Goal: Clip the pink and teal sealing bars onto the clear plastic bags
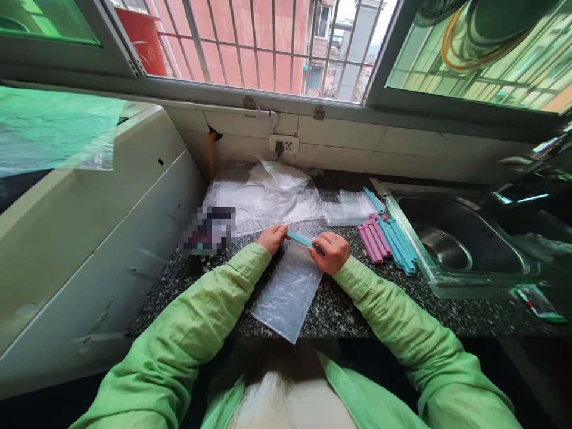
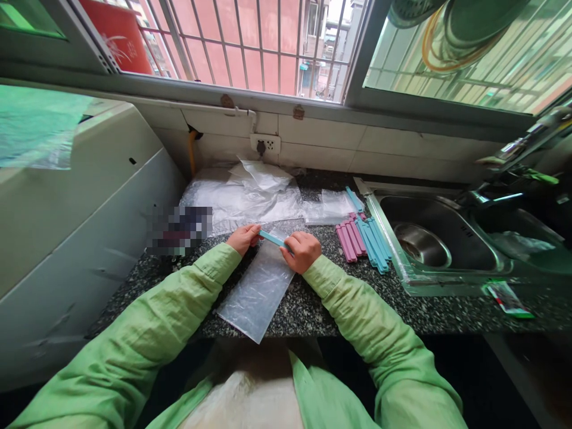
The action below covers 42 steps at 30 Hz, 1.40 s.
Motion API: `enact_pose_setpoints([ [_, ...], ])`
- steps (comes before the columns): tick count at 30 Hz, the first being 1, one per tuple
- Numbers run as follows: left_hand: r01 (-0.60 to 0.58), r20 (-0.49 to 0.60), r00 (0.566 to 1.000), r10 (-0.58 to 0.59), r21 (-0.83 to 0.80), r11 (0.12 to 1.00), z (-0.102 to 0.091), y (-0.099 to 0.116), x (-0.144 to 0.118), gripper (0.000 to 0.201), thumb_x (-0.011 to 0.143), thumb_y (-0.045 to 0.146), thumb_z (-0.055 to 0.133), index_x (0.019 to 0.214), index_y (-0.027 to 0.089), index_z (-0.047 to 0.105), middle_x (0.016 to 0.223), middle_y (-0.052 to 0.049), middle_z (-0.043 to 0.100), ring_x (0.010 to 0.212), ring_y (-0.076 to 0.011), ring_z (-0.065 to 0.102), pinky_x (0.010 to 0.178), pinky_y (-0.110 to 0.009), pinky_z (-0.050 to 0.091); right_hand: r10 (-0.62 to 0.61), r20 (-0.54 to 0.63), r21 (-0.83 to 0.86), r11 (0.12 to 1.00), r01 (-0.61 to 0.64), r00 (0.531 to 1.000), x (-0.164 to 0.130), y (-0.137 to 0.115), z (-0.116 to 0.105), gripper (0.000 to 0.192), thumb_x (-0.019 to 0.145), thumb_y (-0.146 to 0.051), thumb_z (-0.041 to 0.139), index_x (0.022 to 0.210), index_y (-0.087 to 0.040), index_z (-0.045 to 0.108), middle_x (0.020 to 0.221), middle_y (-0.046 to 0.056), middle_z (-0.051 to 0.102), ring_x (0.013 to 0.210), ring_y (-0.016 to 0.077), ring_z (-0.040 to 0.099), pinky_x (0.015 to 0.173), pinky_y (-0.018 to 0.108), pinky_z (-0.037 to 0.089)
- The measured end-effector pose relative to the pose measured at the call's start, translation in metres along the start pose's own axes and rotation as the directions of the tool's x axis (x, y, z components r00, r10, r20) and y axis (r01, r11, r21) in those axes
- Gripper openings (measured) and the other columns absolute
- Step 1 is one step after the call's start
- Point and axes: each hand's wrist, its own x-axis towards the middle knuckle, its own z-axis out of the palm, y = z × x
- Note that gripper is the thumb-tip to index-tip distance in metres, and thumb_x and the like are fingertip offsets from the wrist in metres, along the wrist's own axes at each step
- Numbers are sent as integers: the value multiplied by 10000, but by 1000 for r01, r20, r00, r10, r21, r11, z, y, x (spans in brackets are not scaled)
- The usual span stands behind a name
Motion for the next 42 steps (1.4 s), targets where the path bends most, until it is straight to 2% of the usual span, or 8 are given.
enact_pose_setpoints([
  [8, 32, 9, 999, -31, -63, 998, 1, -1, 2, 395, 760, 461, 496, 521, 151, 447, 372, 65, 280, 349, -38, 228, 389, -209, 188, -14, -20, -24, 1000, 14, 1000, 2, 1, -1, 233, 813, -339, 453, 697, -184, 584, 668, 38, 579, 664, 147, 497, 632, 269, 375],
  [16, 82, -14, 996, -86, -174, 981, 6, 4, 0, 352, 754, 409, 517, 535, 150, 425, 392, 66, 308, 354, -33, 220, 398, -208, 193, -30, -104, 6, 1000, 31, 994, 4, 2, -1, 194, 802, -304, 472, 702, -177, 579, 663, 42, 589, 655, 144, 516, 642, 263, 412],
  [22, 74, -6, 997, -76, -162, 984, 5, 2, 2, 365, 756, 410, 502, 512, 140, 472, 378, 56, 309, 363, -43, 258, 405, -209, 231, 7, -175, 32, 999, -2, 984, 5, 6, 0, 157, 787, -299, 494, 702, -186, 561, 657, 35, 587, 639, 140, 527, 615, 258, 434],
  [28, 101, 40, 995, -96, -160, 982, 2, -1, 6, 344, 667, 446, 573, 526, 141, 501, 425, 39, 388, 377, -53, 333, 397, -212, 257, 41, -303, 72, 997, -20, 952, 6, 10, -2, 80, 771, -254, 529, 735, -188, 556, 667, 37, 583, 649, 146, 538, 604, 260, 455],
  [33, -1, 71, 997, 5, -60, 998, 5, -6, 3, 366, 514, 446, 687, 504, 142, 483, 392, 62, 363, 378, -48, 326, 403, -206, 246, 58, -317, 167, 986, -5, 947, 6, 9, 0, 58, 770, -244, 539, 765, -187, 550, 678, 35, 571, 651, 142, 539, 573, 256, 458],
  [36, 16, 79, 997, -7, -110, 994, 5, -7, 3, 371, 482, 449, 700, 528, 138, 504, 396, 67, 371, 381, -45, 324, 402, -201, 240, 84, -320, 219, 976, -12, 944, 6, 9, 1, 61, 773, -245, 532, 793, -191, 548, 702, 36, 574, 678, 145, 545, 569, 259, 462],
  [42, 86, 11, 996, -86, -215, 973, 2, -9, 5, 376, 443, 425, 727, 562, 131, 526, 405, 74, 368, 382, -38, 311, 400, -196, 223, 145, -333, 289, 956, -46, 932, 5, 14, 1, 55, 778, -241, 527, 798, -190, 538, 704, 31, 570, 653, 132, 536, 530, 249, 450],
])
